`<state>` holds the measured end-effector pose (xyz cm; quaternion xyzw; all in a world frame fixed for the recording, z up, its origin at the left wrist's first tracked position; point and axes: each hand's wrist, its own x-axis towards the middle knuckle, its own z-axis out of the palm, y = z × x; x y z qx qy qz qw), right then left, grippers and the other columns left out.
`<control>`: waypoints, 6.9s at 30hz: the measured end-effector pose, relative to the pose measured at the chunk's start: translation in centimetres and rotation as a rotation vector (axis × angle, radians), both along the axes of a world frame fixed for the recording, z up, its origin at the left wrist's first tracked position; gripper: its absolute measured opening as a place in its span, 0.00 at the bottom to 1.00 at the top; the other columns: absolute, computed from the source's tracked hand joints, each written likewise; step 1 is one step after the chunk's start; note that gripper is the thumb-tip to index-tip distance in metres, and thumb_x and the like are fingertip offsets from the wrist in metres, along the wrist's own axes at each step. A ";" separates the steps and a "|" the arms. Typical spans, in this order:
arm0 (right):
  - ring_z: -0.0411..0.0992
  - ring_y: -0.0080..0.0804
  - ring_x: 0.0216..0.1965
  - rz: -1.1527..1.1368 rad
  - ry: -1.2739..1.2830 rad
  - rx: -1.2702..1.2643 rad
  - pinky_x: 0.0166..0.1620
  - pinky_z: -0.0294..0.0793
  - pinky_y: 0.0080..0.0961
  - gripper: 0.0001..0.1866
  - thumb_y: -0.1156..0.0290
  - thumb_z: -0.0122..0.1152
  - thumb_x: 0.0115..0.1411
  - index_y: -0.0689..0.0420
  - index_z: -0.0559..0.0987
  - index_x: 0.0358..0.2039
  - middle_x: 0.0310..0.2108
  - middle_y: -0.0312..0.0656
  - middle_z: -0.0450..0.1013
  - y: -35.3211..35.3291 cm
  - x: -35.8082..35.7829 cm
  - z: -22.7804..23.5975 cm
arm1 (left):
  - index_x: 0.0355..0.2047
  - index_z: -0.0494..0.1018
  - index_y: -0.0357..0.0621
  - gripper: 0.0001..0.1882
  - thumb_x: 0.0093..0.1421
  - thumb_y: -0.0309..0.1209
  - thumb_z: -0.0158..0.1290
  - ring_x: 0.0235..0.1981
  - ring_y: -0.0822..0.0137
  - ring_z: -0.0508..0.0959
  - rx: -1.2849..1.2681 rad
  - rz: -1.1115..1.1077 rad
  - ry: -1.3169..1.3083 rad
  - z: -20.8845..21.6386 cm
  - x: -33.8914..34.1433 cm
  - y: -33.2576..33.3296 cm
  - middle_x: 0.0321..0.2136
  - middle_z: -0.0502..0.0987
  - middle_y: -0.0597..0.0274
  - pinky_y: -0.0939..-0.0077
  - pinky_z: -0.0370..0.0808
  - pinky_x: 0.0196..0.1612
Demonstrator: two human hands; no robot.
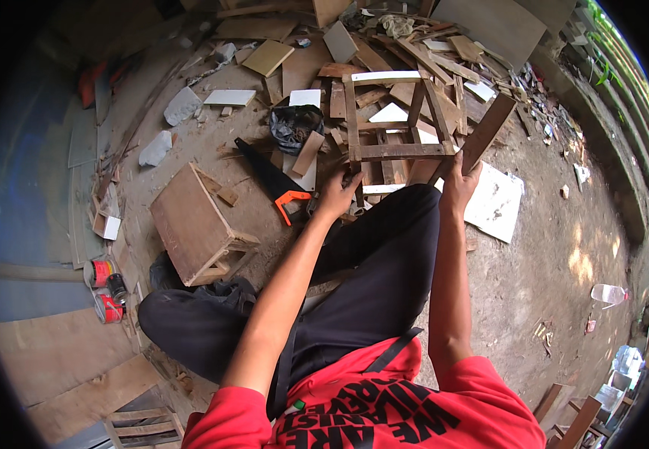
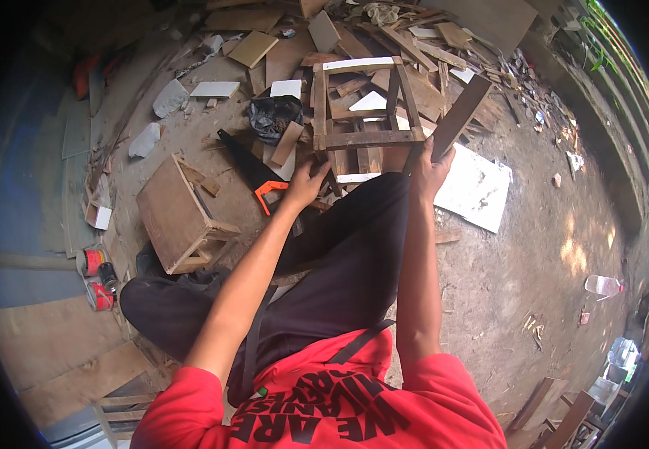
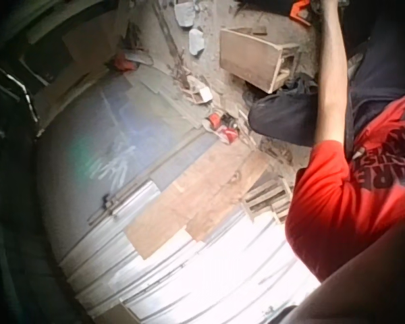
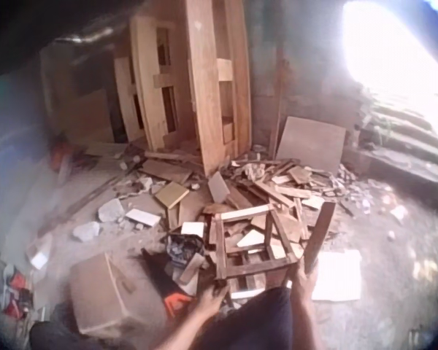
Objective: The person sits on the floor and uses a hammer to drive nails into a wooden stool, then uses a hand saw to cut a wooden plank. The person adjusts the stool and continues hammering and sawing to modify the structure.
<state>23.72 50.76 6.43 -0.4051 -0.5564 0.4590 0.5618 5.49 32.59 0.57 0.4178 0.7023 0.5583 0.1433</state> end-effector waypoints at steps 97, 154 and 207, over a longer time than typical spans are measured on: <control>0.74 0.26 0.14 1.641 -0.160 -0.164 0.15 0.72 0.25 0.24 0.75 0.55 0.66 0.70 0.64 0.59 0.23 0.46 0.76 -43.7 -29.0 17.5 | 0.46 0.76 0.35 0.11 0.65 0.28 0.54 0.56 0.53 0.73 0.165 1.279 0.406 17.2 -22.9 -41.6 0.52 0.74 0.50 0.64 0.68 0.60; 0.79 0.62 0.38 1.601 -0.285 0.173 0.42 0.78 0.45 0.34 0.55 0.49 0.71 0.66 0.58 0.68 0.41 0.70 0.76 -42.7 -28.5 15.2 | 0.60 0.64 0.32 0.27 0.62 0.33 0.47 0.54 0.58 0.76 0.978 0.329 -0.778 14.7 -23.3 -41.9 0.52 0.75 0.52 0.58 0.73 0.57; 0.68 0.17 0.19 1.067 -0.361 -0.278 0.26 0.68 0.16 0.21 0.57 0.56 0.71 0.64 0.80 0.32 0.20 0.34 0.72 -24.0 -19.1 -8.8 | 0.51 0.69 0.32 0.25 0.60 0.40 0.51 0.43 0.59 0.78 0.884 0.389 -0.744 15.6 -20.4 -39.9 0.42 0.76 0.52 0.62 0.75 0.49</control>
